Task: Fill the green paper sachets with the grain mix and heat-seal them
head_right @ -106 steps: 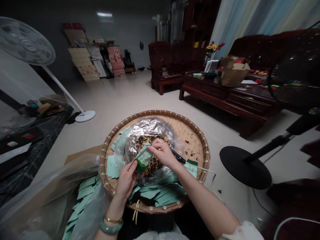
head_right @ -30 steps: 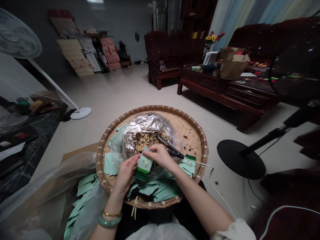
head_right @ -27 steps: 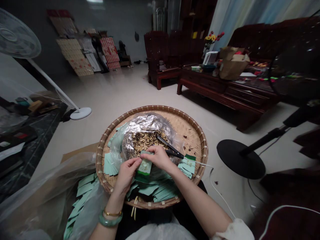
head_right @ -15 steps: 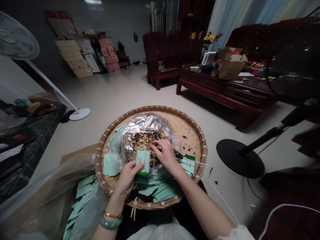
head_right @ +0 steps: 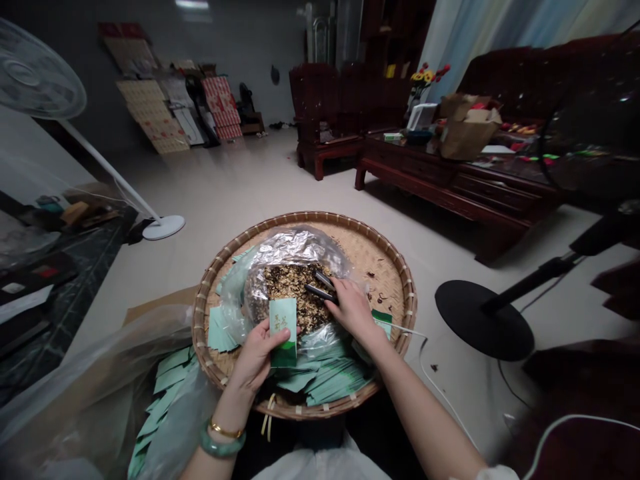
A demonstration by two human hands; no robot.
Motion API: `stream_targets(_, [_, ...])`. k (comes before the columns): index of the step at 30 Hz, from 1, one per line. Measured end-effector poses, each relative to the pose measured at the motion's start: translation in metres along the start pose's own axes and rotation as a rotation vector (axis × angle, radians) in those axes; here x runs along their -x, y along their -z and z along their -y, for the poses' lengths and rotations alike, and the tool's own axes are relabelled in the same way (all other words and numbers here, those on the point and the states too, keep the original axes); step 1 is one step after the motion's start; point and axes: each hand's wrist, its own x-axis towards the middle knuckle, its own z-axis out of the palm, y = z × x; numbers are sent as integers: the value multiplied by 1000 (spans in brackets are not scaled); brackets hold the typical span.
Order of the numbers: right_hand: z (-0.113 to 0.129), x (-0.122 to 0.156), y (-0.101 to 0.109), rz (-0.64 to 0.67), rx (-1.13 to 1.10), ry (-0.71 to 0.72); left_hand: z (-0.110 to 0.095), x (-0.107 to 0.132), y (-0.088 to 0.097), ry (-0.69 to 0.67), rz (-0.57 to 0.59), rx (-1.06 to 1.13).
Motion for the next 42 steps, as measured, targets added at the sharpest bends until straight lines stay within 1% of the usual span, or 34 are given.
stream_targets(2, [-2, 0, 9, 0, -122, 7, 2, -2, 2, -37, -24, -37])
stream_targets(4, [-2, -1, 21, 39, -267, -18, 5, -3, 3, -79, -46, -89])
stream_targets(5, [-1, -1, 28, 77, -345, -42, 6, -4, 3, -93, -48, -116])
stream_targets(8, [6, -4, 49, 260, -546, -97, 8, -6, 0, -95, -28, -175])
stream_targets(10, [13, -6, 59, 369, -603, -110, 7, -6, -4, -89, -12, -197])
stream_targets(12, [22, -7, 63, 439, -621, -106, 7, -5, -7, -85, 12, -213])
stream_targets(16, [34, -9, 60, 488, -642, -38, 5, -5, -10, -64, 70, -239])
stream_targets(18, [38, -10, 56, 497, -633, -13, 4, -5, -11, -56, 67, -254])
stream_targets(23, [38, -14, 47, 497, -619, -25, 2, -5, -9, -47, 66, -285])
stream_targets(27, [35, -16, 44, 461, -588, -40, 4, -5, -6, -25, 80, -267])
stream_targets(31, [34, -15, 43, 391, -561, -52, 6, -4, -3, 3, 103, -211])
stream_targets(36, [36, -14, 41, 354, -567, -76, 6, -4, -2, 7, 75, -181])
stream_targets(38, [36, -14, 40, 376, -606, -96, 6, -4, -1, -3, 71, -191])
stream_targets(42, [29, -17, 41, 470, -761, -188, 7, -7, 3, -14, 83, -205])
